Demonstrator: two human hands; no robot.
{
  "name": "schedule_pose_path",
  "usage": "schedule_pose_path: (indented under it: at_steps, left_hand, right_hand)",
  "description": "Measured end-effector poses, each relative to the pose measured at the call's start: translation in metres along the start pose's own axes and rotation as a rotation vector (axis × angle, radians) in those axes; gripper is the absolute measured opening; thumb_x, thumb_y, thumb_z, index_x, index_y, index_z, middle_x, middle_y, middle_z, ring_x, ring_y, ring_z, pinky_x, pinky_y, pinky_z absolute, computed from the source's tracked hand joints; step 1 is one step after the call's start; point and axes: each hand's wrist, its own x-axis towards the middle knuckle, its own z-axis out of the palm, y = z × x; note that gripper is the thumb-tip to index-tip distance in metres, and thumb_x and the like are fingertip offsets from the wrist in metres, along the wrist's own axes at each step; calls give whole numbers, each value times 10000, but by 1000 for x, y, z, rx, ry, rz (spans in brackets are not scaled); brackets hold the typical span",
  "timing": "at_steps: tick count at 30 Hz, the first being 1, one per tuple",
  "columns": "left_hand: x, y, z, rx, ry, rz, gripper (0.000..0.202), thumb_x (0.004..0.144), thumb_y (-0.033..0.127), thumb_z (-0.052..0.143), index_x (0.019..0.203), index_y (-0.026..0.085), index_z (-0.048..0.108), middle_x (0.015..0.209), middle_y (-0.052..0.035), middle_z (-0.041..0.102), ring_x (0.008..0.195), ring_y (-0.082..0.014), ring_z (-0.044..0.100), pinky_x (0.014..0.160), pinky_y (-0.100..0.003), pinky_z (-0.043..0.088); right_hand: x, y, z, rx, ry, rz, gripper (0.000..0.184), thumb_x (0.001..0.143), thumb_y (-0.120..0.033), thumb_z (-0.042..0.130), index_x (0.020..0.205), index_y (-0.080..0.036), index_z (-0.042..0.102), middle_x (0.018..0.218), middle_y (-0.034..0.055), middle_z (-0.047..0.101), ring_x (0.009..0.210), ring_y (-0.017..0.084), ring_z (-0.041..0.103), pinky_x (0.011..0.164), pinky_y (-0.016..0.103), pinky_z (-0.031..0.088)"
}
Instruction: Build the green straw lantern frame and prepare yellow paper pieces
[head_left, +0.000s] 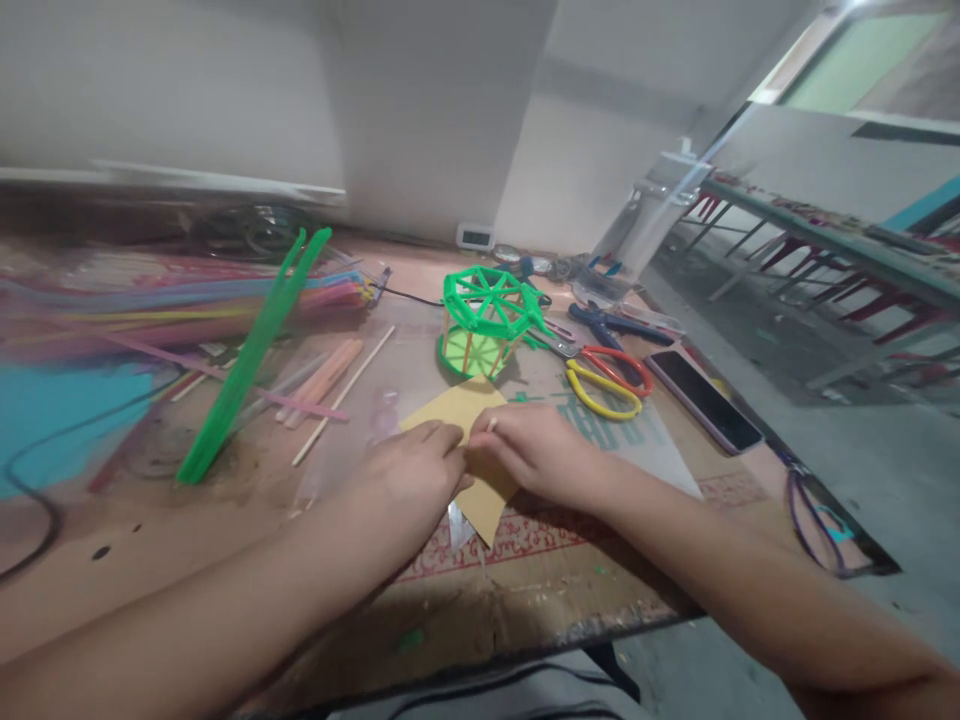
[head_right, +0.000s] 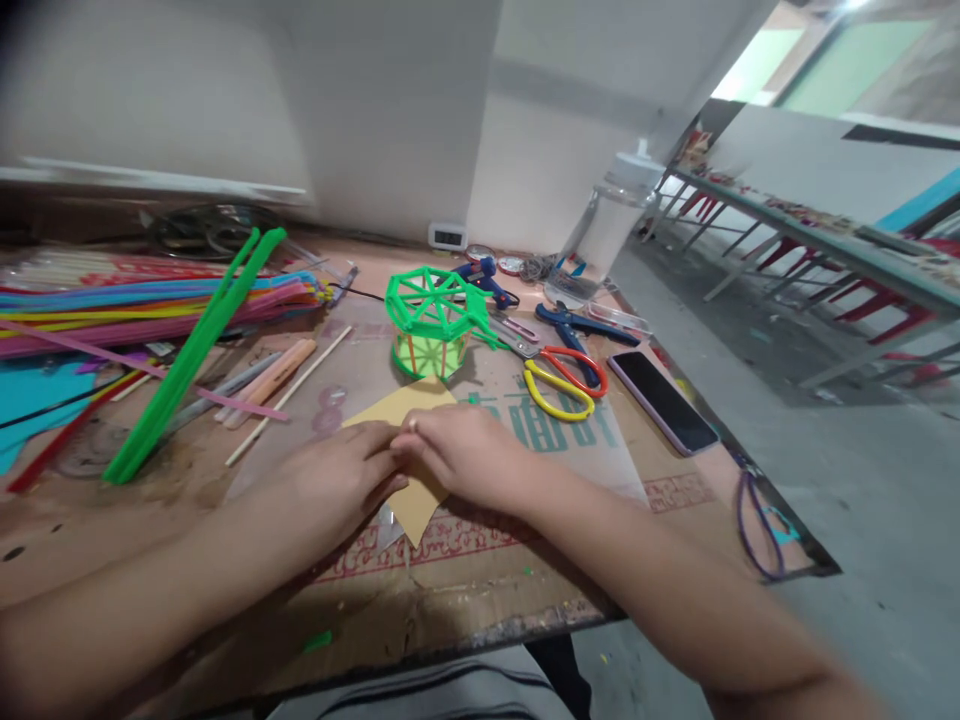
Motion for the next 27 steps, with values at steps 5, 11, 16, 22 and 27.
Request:
schedule_pose_path:
  at_steps: [5, 11, 16, 22, 27]
  left_hand:
    - [2, 1, 2, 1, -4, 1, 244, 1010, 213, 493, 1127, 136, 692, 1124, -128, 671, 1039, -289, 649, 918, -465, 552]
    - [2, 1, 4, 10, 4, 2, 235, 1005, 205, 496, 1110, 134, 693, 1095, -123, 672, 1030, -296, 646, 905, -472, 548]
    - [0, 1, 4, 13, 31, 19, 249, 1010, 195, 474, 1122, 130, 688, 1128, -134, 669, 1045, -293, 646, 902, -462, 545]
    - [0, 2, 1, 19, 26, 10, 251, 1010, 195, 472, 1126, 132, 685, 1122, -133, 673, 1020, -280, 649, 890, -433, 537]
    - [2, 4, -4, 25, -26, -19, 237, 1000, 194, 495, 1118, 133, 691, 1105, -130, 679, 1032, -280, 649, 899, -423, 535]
  right_hand:
    - [-1, -1, 0, 29, 18, 72, 224, 1018, -254, 499, 888, -165, 658, 806, 61, 722, 735, 168, 644, 668, 247, 412]
    - [-2, 2, 1, -53, 24, 87, 222, 1016, -259, 501, 892, -164, 658, 789, 62, 706, 721, 168, 625, 662, 252, 394]
    - [-2, 4, 0, -38, 34, 63, 237, 1022, -262, 475, 891, -167, 647, 768, 52, 693, 690, 164, 611, 645, 252, 391]
    - [-1, 4, 0, -64, 6, 28, 232, 1016, -256, 477, 896, -164, 653, 806, 71, 716, 731, 177, 631, 673, 262, 406]
    - [-1, 4, 1, -38, 0, 2, 213, 1009, -229, 485, 905, -162, 659, 829, 73, 726, 762, 176, 643, 687, 258, 407]
